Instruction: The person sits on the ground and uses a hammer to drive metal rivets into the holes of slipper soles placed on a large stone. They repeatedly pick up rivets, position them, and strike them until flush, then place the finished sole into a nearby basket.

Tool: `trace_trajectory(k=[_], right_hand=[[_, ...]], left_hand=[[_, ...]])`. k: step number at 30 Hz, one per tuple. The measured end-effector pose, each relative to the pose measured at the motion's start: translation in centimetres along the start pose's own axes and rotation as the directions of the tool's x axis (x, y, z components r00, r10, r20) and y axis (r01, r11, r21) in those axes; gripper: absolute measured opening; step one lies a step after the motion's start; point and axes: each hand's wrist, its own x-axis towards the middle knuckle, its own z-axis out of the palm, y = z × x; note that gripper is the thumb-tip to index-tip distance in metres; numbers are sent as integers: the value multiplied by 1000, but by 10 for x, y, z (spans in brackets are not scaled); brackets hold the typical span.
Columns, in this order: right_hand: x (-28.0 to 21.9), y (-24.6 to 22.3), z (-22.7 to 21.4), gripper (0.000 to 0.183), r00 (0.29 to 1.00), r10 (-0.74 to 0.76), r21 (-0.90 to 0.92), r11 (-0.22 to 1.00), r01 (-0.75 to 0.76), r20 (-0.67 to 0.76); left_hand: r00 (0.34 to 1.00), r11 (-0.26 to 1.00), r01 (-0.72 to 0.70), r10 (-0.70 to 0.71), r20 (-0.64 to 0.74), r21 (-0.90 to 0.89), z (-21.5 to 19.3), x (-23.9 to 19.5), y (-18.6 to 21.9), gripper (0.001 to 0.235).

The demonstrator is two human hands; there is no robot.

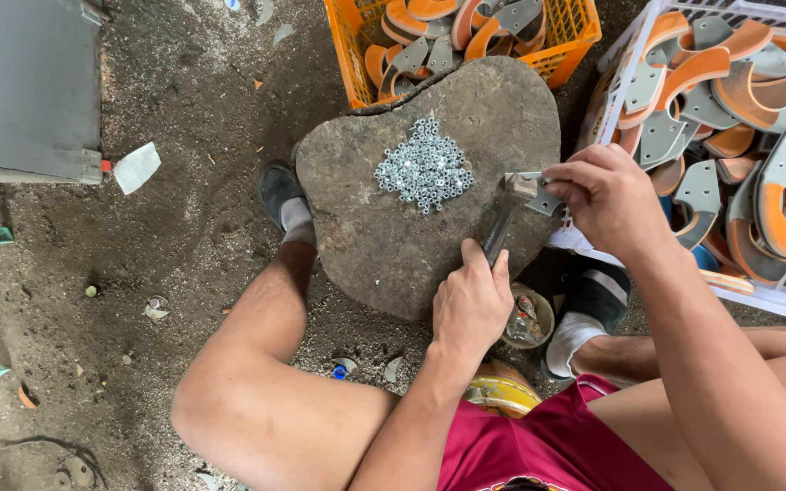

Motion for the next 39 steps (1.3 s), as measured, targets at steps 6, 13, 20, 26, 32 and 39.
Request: trace_trajectory(k=[6, 13, 20, 26, 32, 39], right_hand=[[-11, 5, -15, 25, 938, 345, 225, 913, -342, 24], [-8, -1, -16, 37, 645, 675, 223, 608, -762, 359], [-12, 5, -6, 40, 648, 707, 56, 663, -747, 284], [-19, 16, 0, 33, 767, 612, 47, 775, -630, 193], [-11, 3, -4, 35, 743, 642, 67, 747, -662, 188], [-20, 8, -1, 35, 790, 586, 83, 791, -606, 181]], left_hand=[[1000, 1000, -8, 8, 5, -6, 0, 0, -3, 42], [999, 997, -17, 20, 44, -72, -5, 0, 0, 40], [994, 976, -111, 112, -8, -186, -35, -8, 25, 30], [840, 763, -539, 455, -297, -356, -34, -27, 33, 27], [991, 991, -134, 134, 2, -20, -16, 12, 31, 26], [891, 832, -449, 390, -231, -327, -28, -22, 28, 22]])
